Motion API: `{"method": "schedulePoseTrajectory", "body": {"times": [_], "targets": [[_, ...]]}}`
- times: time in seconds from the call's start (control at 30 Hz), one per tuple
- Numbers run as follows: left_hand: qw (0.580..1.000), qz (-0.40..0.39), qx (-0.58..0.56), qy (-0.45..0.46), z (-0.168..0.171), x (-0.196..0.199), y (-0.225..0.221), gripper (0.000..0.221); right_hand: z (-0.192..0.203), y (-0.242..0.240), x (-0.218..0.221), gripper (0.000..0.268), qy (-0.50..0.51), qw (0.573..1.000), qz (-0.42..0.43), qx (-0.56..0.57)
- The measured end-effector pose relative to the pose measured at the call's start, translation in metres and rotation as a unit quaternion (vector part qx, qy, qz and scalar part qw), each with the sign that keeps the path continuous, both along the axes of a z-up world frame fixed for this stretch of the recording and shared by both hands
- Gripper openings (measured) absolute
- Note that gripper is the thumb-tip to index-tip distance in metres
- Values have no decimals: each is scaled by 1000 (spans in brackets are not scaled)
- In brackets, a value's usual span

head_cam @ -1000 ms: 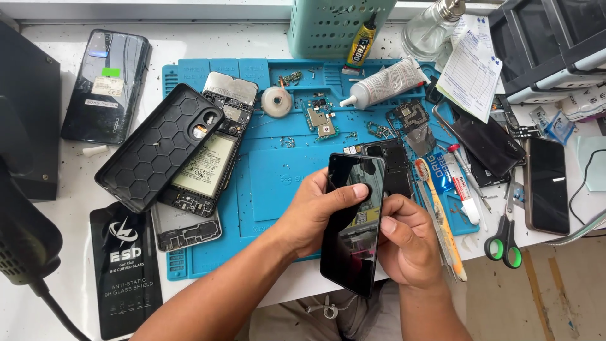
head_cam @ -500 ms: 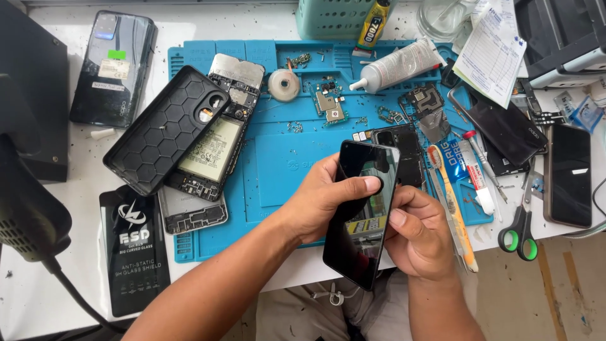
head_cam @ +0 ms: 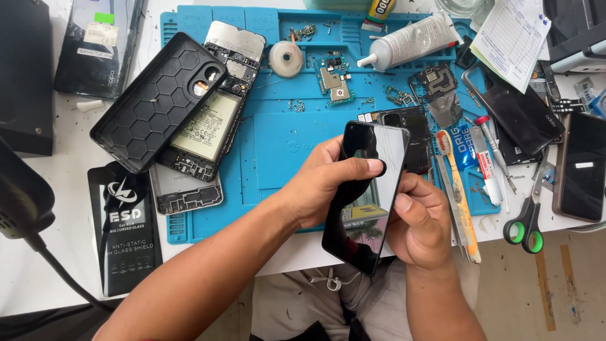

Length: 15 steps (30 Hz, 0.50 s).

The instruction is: Disassembling a mobile phone to inspect and repair internal components like the screen and motherboard.

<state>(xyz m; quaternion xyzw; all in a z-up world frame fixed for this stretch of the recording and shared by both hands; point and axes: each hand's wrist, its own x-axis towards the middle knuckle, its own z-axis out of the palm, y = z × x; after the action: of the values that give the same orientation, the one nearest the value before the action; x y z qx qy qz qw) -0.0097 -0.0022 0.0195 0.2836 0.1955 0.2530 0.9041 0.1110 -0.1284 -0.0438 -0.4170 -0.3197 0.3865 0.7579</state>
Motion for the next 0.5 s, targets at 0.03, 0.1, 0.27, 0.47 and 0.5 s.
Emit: {"method": "schedulePoseTrajectory", "body": {"times": [0.03,0.1,0.27,0.47,0.5], "targets": [[1000,1,-2,2,0,0,0,20,0,0,-1,15,2,1000,1,-2],[1000,-1,-3,1,1,1,1,20,2,3,0,15,-8,1000,-6,-3],[1000,-11,-2,12,2,0,-1,19,4,2,-6,14,1,1000,-16,10],[1000,-16,1,20,12,1,1,20,16,6,-10,16,6,1000,-9,7],[1000,-17,2,22,11,1,0,20,20,6,-12,17,3,1000,-11,1]]}}
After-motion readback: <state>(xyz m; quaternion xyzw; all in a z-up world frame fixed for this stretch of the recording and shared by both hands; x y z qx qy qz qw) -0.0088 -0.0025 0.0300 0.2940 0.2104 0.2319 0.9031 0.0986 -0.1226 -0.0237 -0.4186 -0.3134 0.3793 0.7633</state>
